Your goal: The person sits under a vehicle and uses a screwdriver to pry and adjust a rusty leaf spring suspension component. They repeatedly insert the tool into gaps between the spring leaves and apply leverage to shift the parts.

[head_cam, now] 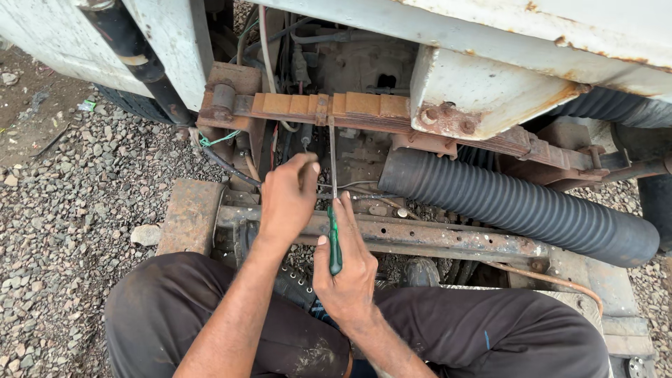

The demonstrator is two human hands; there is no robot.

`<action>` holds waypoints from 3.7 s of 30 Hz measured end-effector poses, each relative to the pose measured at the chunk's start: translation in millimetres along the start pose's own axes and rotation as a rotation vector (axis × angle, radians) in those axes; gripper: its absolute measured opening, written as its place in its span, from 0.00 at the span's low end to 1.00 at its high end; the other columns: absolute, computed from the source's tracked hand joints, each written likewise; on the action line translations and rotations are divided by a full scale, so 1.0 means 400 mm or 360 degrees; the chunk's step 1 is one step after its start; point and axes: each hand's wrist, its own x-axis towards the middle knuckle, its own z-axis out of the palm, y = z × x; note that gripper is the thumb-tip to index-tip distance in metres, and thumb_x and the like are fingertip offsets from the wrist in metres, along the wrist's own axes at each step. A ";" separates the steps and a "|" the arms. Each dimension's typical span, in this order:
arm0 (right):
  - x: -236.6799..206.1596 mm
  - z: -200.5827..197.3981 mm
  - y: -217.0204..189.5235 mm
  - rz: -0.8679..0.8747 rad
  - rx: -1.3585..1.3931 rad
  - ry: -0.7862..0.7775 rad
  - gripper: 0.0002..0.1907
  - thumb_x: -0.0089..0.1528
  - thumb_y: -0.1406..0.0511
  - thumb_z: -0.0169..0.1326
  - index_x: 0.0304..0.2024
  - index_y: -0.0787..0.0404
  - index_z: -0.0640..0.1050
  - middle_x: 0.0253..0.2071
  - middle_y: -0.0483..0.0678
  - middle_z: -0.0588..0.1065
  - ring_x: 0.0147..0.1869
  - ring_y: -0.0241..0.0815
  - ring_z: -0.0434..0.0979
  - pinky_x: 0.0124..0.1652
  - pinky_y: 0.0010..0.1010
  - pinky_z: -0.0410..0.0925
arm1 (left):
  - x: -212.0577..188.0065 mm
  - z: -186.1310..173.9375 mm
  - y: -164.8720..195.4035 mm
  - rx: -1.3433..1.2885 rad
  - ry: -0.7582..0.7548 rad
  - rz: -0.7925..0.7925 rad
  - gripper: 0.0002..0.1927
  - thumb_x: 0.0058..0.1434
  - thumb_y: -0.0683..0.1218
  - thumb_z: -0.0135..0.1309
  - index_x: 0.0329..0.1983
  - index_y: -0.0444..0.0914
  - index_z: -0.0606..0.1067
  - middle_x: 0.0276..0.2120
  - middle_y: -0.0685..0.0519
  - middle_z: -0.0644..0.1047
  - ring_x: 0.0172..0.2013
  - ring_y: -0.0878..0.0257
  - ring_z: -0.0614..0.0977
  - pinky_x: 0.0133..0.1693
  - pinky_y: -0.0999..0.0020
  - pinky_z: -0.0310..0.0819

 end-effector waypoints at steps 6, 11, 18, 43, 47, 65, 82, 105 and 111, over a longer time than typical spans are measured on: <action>-0.017 0.033 0.007 -0.0047 -0.0071 -0.0133 0.36 0.59 0.75 0.54 0.69 0.76 0.60 0.72 0.74 0.61 0.72 0.70 0.68 0.59 0.43 0.73 | 0.001 0.035 -0.009 -0.0732 -0.0288 -0.0165 0.14 0.66 0.45 0.50 0.49 0.32 0.79 0.25 0.46 0.83 0.28 0.62 0.86 0.32 0.63 0.79; -0.014 0.043 0.001 0.0122 -0.0076 -0.0238 0.43 0.55 0.73 0.57 0.71 0.75 0.56 0.70 0.75 0.59 0.67 0.68 0.70 0.56 0.44 0.74 | -0.007 0.045 -0.006 -0.0540 -0.0127 -0.0241 0.16 0.65 0.45 0.51 0.51 0.34 0.79 0.23 0.46 0.82 0.25 0.60 0.86 0.32 0.63 0.78; 0.001 0.043 -0.046 0.0923 -0.0273 -0.0585 0.41 0.59 0.66 0.60 0.74 0.59 0.61 0.23 0.62 0.79 0.23 0.46 0.83 0.29 0.34 0.73 | -0.003 0.052 -0.011 -0.0322 0.0184 -0.0133 0.15 0.63 0.45 0.54 0.49 0.35 0.81 0.25 0.43 0.81 0.29 0.52 0.84 0.33 0.57 0.76; 0.082 0.057 -0.023 0.0497 -0.0151 -0.0404 0.34 0.58 0.67 0.57 0.68 0.64 0.69 0.15 0.50 0.72 0.18 0.28 0.73 0.23 0.25 0.66 | 0.056 0.018 0.016 -0.0570 -0.0141 -0.0392 0.22 0.65 0.46 0.52 0.62 0.39 0.74 0.23 0.47 0.82 0.23 0.60 0.86 0.31 0.62 0.79; 0.091 0.052 -0.012 0.0545 0.0046 -0.0389 0.34 0.59 0.68 0.57 0.69 0.65 0.68 0.16 0.46 0.71 0.21 0.26 0.69 0.22 0.22 0.63 | 0.060 0.014 0.023 -0.0549 -0.0101 -0.0346 0.21 0.66 0.46 0.52 0.62 0.39 0.75 0.21 0.45 0.81 0.23 0.60 0.86 0.31 0.62 0.78; 0.089 0.065 0.069 0.0755 0.0725 -0.0319 0.35 0.63 0.73 0.53 0.74 0.63 0.63 0.22 0.38 0.73 0.24 0.23 0.67 0.22 0.16 0.59 | 0.068 0.055 -0.002 -0.0434 -0.0103 -0.0338 0.20 0.65 0.48 0.52 0.58 0.39 0.77 0.35 0.40 0.84 0.37 0.51 0.89 0.42 0.58 0.79; 0.002 0.017 0.073 0.1010 0.0891 -0.0496 0.40 0.62 0.75 0.50 0.76 0.62 0.55 0.25 0.47 0.78 0.24 0.30 0.76 0.24 0.25 0.70 | -0.030 0.060 0.032 0.0065 -0.0080 -0.0145 0.18 0.66 0.48 0.49 0.55 0.37 0.79 0.37 0.32 0.80 0.42 0.34 0.81 0.43 0.44 0.74; 0.065 -0.061 0.154 0.0517 0.0573 -0.0317 0.25 0.69 0.71 0.52 0.70 0.60 0.70 0.47 0.45 0.81 0.40 0.24 0.73 0.37 0.19 0.70 | -0.025 0.121 0.021 -0.0340 -0.0351 -0.0323 0.14 0.67 0.47 0.51 0.47 0.34 0.80 0.25 0.47 0.83 0.27 0.58 0.84 0.34 0.61 0.75; 0.120 -0.179 0.226 0.0642 0.0089 -0.0324 0.21 0.61 0.69 0.62 0.58 0.59 0.81 0.42 0.47 0.85 0.37 0.27 0.77 0.39 0.20 0.71 | -0.032 0.126 0.032 -0.0766 -0.0547 -0.0269 0.16 0.68 0.43 0.49 0.57 0.32 0.75 0.30 0.51 0.85 0.29 0.65 0.85 0.29 0.70 0.76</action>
